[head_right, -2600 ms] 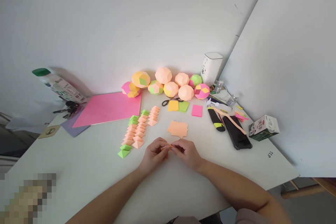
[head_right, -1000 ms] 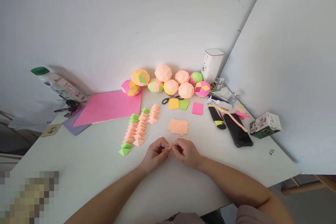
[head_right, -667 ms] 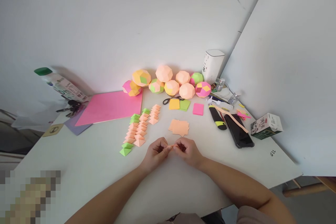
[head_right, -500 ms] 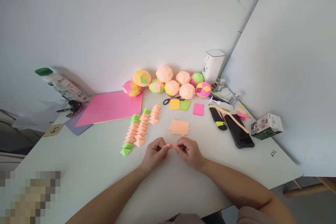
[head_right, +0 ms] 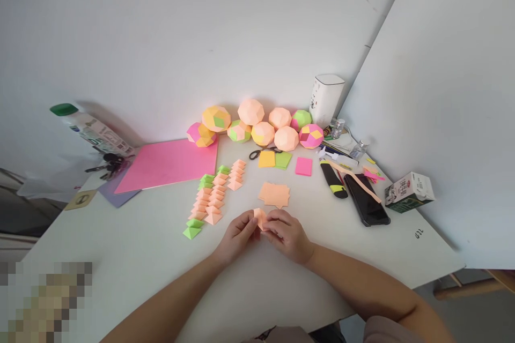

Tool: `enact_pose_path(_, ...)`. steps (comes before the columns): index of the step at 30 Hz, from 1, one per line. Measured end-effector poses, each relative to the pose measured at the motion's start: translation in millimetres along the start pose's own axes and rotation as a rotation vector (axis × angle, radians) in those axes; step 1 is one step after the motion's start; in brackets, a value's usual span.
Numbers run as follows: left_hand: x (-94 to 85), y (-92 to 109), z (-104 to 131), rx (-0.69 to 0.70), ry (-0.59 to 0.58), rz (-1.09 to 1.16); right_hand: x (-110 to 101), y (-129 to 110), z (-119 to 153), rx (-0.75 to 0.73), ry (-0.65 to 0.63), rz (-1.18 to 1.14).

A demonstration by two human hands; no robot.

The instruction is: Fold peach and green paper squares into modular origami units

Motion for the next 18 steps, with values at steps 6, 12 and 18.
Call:
enact_pose_path(6,0.5,-2.2,0.0,-0.021,0.005,0.044,-1.1,0.1,-1.3,0.021,0.044,-0.064)
enact_pose_path(12,0.2,-3.0,-0.3,-0.004,0.018,0.049,-0.4,1.2,-0.4,0.070,0.046,-0.086)
enact_pose_path(18,-0.1,-2.8,-0.4,-0.018,0.022,0.056,-1.3,0.3,-1.7,0.132,0.060,-0.087)
Point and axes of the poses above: each hand's wrist, its own z-axis away from the middle knuckle, its own x-axis out of the palm, y = z × x, the point moved 2 cm from there along -z, towards the middle knuckle, and after that the axes turned 12 degrees about -z, right-handed, at the moved point
